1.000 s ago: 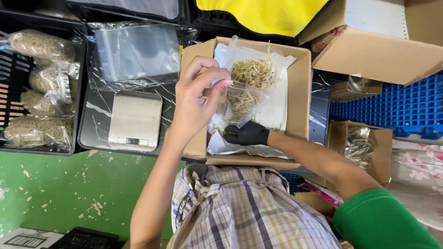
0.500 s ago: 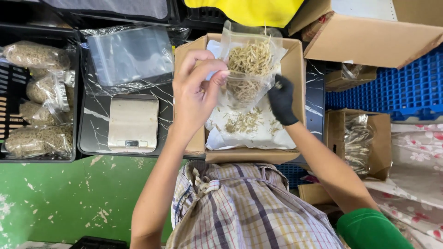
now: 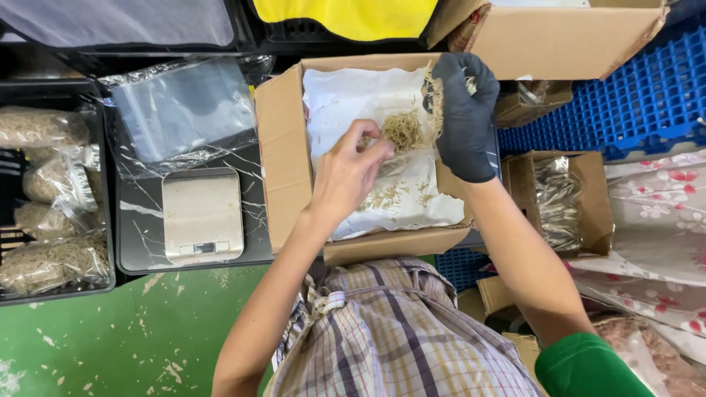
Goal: The person fills small plastic bags with dried shredded food items by hand, using a small plastic container as a scoop. They weigh the bags on a digital scale and place the filled bags into a cardboard box.
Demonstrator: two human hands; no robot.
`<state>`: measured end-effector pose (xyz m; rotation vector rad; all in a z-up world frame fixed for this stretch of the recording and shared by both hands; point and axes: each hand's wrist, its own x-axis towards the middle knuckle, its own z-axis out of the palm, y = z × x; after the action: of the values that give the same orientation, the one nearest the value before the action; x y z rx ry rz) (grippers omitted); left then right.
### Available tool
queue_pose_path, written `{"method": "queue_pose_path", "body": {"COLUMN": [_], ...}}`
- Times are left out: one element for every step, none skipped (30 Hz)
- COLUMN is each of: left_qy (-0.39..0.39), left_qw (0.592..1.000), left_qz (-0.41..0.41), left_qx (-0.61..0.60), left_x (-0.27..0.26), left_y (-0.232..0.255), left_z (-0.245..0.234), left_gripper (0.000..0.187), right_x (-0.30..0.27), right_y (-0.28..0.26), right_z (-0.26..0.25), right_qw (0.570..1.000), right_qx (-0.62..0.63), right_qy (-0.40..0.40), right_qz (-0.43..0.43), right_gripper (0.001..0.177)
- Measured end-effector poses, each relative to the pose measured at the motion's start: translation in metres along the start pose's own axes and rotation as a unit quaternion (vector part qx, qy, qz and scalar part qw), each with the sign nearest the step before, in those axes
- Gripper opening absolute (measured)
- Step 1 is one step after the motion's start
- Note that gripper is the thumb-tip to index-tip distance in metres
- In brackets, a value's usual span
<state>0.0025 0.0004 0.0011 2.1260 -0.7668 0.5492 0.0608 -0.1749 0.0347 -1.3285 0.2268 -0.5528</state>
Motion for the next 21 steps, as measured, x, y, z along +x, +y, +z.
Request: {"method": "queue_pose_path", "body": {"left_qy": [-0.01,-0.022,-0.024,-0.026,-0.027,-0.026,-0.023,-0.022,-0.022,-0.011,0.0,0.0,0.019,0.036,0.036,0.038,0.041,0.041,0.037,0.033,0.034], "left_qw": [1.0,1.0,1.0,1.0,1.0,1.0,1.0,1.0,1.0,1.0,1.0,1.0,1.0,0.999,0.999,0.999,0.999,0.999,0.999,0.999,0.999], "left_qz": [0.002,0.003,0.005,0.005,0.005,0.01,0.007,0.0,0.001,0.004,0.006,0.01,-0.005,-0.024,-0.025,-0.021,-0.018,-0.02,-0.027,-0.033,-0.034], "left_qx": [0.005,0.005,0.002,0.003,0.004,0.004,0.006,0.008,0.008,0.004,0.0,-0.001,0.012,0.027,0.027,0.028,0.029,0.029,0.02,0.013,0.014], "left_x": [0.001,0.0,0.0,0.002,0.004,0.004,0.005,0.002,0.003,0.003,0.003,0.001,-0.001,-0.006,-0.006,-0.007,-0.007,-0.007,-0.007,-0.007,-0.007], "left_y": [0.0,0.002,0.004,0.005,0.006,0.007,0.007,0.008,0.004,0.002,0.0,-0.003,-0.006,-0.008,-0.01,-0.012,-0.013,-0.012,-0.011,-0.01,-0.01], "left_z": [0.0,0.002,0.0,-0.002,-0.004,-0.004,-0.005,-0.006,-0.008,-0.009,-0.01,-0.01,-0.01,-0.011,-0.012,-0.012,-0.011,-0.014,-0.017,-0.02,-0.023], "left_gripper": [0.022,0.022,0.022,0.019,0.017,0.017,0.018,0.019,0.019,0.013,0.01,0.01,0.011,0.014,0.014,0.014,0.013,0.013,0.013,0.012,0.012], "right_x": [0.002,0.002,0.002,0.003,0.004,0.004,0.003,0.0,0.001,0.0,0.0,0.0,0.0,-0.001,-0.003,-0.005,-0.007,-0.008,-0.01,-0.011,-0.013], "right_y": [-0.007,-0.015,-0.009,-0.002,0.004,0.0,-0.003,-0.006,-0.009,-0.013,-0.017,-0.016,-0.015,-0.013,-0.015,-0.017,-0.019,-0.021,-0.023,-0.025,-0.028], "right_z": [0.001,-0.003,-0.002,-0.001,0.0,-0.002,-0.003,-0.004,-0.001,-0.002,-0.002,-0.002,-0.002,-0.002,0.0,0.002,0.003,0.004,0.005,0.007,0.008], "right_qw": [0.997,0.988,0.988,0.975,0.954,0.953,0.933,0.907,0.907,0.883,0.855,0.855,0.874,0.89,0.89,0.885,0.879,0.878,0.88,0.882,0.881], "right_qx": [-0.035,-0.075,-0.077,-0.078,-0.08,-0.08,-0.148,-0.215,-0.215,-0.213,-0.21,-0.211,-0.204,-0.194,-0.193,-0.2,-0.206,-0.206,-0.204,-0.201,-0.2], "right_qy": [-0.068,-0.131,-0.126,-0.191,-0.254,-0.252,-0.285,-0.317,-0.316,-0.359,-0.4,-0.398,-0.386,-0.375,-0.375,-0.383,-0.391,-0.392,-0.394,-0.395,-0.397], "right_qz": [-0.017,-0.033,-0.033,-0.087,-0.141,-0.145,-0.163,-0.176,-0.176,-0.216,-0.256,-0.258,-0.217,-0.171,-0.171,-0.175,-0.18,-0.179,-0.169,-0.16,-0.16], "right_gripper": [0.014,0.004,0.004,0.005,0.009,0.009,0.003,0.002,0.002,0.008,0.015,0.015,0.016,0.019,0.019,0.018,0.018,0.018,0.016,0.013,0.013]}}
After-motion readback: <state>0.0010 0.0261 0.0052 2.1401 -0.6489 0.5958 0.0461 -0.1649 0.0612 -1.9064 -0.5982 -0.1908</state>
